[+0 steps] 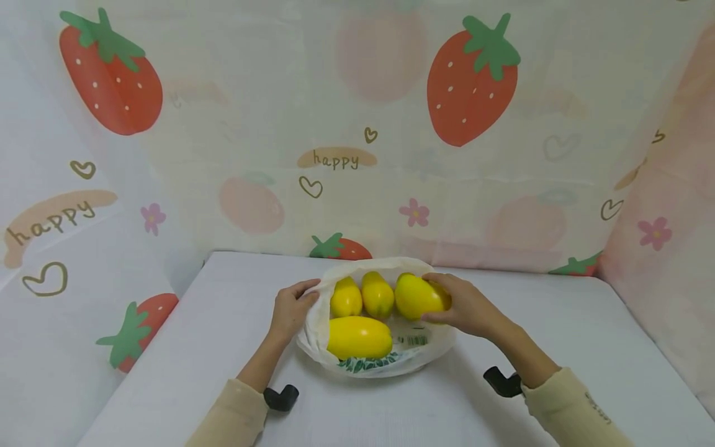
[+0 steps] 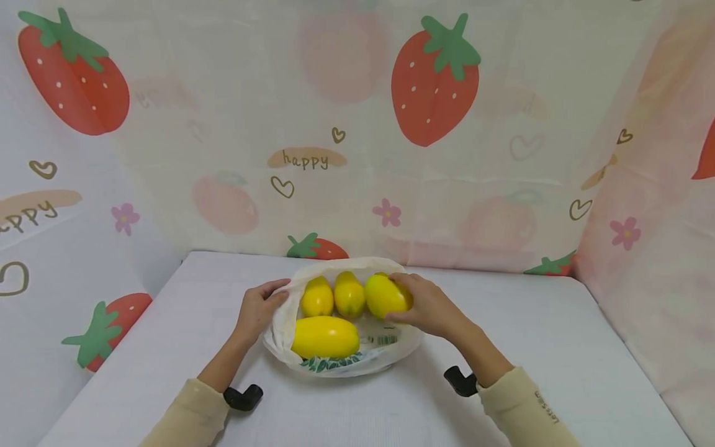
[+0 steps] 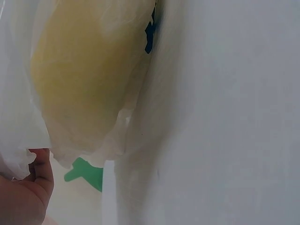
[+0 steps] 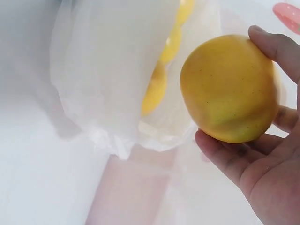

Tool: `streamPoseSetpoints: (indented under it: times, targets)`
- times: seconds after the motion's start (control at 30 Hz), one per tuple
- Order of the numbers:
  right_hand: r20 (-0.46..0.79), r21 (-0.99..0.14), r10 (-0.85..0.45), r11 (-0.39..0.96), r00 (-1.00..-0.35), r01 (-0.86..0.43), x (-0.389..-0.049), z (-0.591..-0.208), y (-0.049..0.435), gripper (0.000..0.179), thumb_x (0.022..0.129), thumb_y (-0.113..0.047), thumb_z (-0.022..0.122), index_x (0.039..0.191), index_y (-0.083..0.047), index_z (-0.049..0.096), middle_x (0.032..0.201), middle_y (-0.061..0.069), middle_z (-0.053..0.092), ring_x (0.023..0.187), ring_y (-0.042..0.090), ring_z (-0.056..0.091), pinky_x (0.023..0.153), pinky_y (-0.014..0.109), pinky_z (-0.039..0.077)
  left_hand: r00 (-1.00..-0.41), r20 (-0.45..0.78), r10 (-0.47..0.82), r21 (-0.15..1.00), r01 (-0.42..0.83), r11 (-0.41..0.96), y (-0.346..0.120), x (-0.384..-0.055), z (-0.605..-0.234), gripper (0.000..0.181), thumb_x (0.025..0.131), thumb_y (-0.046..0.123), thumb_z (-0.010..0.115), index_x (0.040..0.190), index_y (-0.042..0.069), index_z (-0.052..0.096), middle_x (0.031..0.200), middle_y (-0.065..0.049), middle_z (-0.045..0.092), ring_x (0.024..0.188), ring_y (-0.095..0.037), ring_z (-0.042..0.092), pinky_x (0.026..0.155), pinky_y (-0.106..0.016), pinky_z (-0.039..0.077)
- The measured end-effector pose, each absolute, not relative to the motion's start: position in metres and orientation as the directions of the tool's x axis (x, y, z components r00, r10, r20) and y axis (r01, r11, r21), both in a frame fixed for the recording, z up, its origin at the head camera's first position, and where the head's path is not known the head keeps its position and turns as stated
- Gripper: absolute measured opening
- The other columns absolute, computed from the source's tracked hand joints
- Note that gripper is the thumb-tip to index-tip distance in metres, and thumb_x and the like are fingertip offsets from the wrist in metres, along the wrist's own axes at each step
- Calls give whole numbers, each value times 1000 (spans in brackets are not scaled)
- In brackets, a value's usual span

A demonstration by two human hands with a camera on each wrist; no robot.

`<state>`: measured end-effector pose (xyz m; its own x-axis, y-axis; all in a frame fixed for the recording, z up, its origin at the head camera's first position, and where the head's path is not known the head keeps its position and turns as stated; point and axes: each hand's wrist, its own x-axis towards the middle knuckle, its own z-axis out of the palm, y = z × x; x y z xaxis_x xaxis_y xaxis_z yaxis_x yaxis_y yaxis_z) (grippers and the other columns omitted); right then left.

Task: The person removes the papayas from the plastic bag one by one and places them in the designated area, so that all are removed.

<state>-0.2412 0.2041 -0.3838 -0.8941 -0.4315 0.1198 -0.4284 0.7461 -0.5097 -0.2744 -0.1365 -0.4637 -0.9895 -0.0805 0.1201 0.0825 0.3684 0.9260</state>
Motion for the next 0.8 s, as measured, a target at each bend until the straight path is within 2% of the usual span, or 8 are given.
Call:
streamPoseSetpoints:
  times: [0.27, 0.5, 0.8]
  targets:
    - [136, -528, -397, 746, -908, -406, -245, -377, 213, 73, 81, -32, 78, 140, -4, 46, 137, 14, 57, 111, 27, 58, 101, 50, 51, -989, 130, -76, 926, 93, 366, -137, -274, -465, 30, 95, 11, 59, 124, 5, 66, 131, -15, 64, 124, -30, 59, 104, -42, 50]
    - [169, -517, -403, 741, -900, -429, -250, -371, 221, 68, 81, -32, 78, 137, -6, 49, 128, 10, 61, 99, 21, 57, 91, 42, 54, -988, 129, -83, 923, 89, 375, -136, -273, -463, 30, 95, 12, 59, 124, 5, 66, 130, -15, 64, 124, -30, 59, 104, -42, 50]
    - [153, -513, -369, 763, -917, -393, -253, -364, 232, 71, 82, -35, 77, 139, -5, 48, 130, 13, 60, 99, 24, 57, 90, 43, 53, -989, 117, -95, 929, 76, 362, -136, -274, -466, 30, 95, 12, 59, 124, 6, 66, 130, -14, 65, 121, -29, 61, 102, -42, 51]
